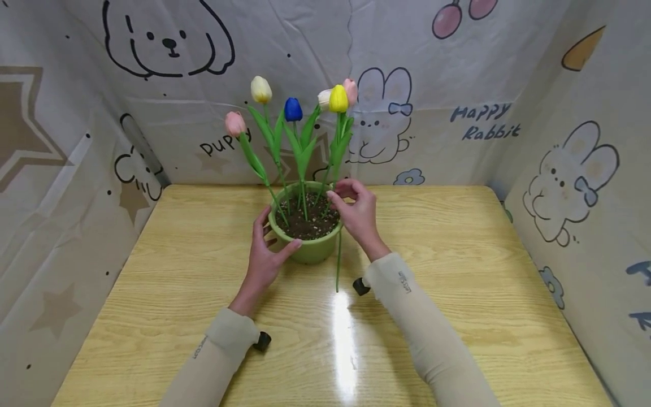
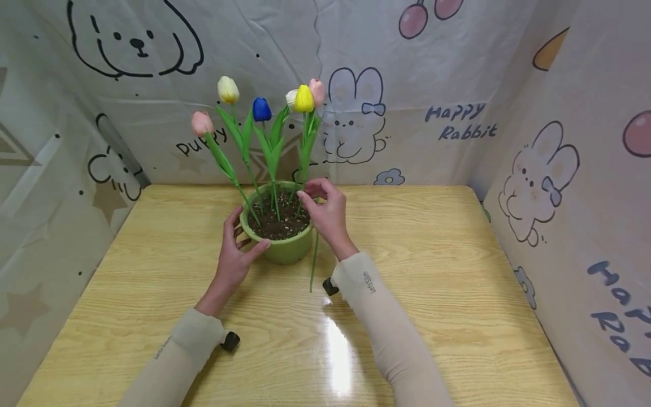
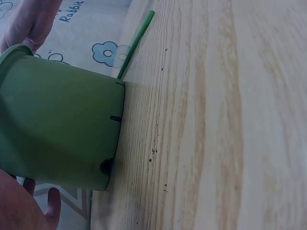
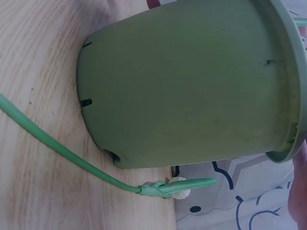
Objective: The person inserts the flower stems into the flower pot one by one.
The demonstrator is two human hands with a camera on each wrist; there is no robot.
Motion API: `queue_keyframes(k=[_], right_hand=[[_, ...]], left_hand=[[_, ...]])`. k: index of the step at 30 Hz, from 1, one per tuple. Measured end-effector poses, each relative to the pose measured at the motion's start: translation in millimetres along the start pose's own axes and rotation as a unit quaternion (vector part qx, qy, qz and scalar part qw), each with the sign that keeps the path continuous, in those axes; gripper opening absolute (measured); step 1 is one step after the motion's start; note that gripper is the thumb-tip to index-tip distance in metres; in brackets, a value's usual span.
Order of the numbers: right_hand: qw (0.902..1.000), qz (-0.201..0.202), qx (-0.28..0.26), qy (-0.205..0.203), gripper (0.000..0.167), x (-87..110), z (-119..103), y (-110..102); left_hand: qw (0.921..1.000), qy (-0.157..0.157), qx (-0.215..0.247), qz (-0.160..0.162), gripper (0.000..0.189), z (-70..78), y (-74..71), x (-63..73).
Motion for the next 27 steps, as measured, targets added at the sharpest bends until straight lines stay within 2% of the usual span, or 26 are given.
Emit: queue_keyframes(k=[11, 15, 18, 22, 27], right_hand=[[0.9993, 0.030, 0.015, -0.016, 0.023, 1.4, 3.1, -3.3], [0.9990, 0.044, 0.009, 0.000, 0.021, 1.1, 4.4, -3.2], [0.9988, 0.049, 0.003, 0.008, 0.023, -2.6, 15.6, -3.7], [0.9988, 0.048, -0.004, 0.005, 0.024, -8.6, 35.0, -4.0], [0.9989, 0.045, -0.008, -0.003, 0.022, -10.5, 44.2, -3.0]], left_hand=[[1.0000, -0.003, -0.003, -0.002, 0.096, -2.2, 0.5, -0.6], [1.0000, -0.003, -0.004, 0.000, 0.098, -20.2, 2.2, -6.2], [1.0000, -0.001, -0.004, 0.003, 0.101, -35.3, 3.1, -10.3], [1.0000, 0.002, -0.005, 0.006, 0.100, -40.1, 3.1, -10.9], [0.9999, 0.009, -0.007, 0.009, 0.097, -39.0, 2.6, -10.4]])
Point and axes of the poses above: each hand's wrist, its own x-axis away from the middle knuckle, its own y-axis out of the palm, z = x × y, the point moved 1 cm from there along -x, towards the middle knuckle, and after that the axes turned 7 degrees about -x, right-handed, at the moved point
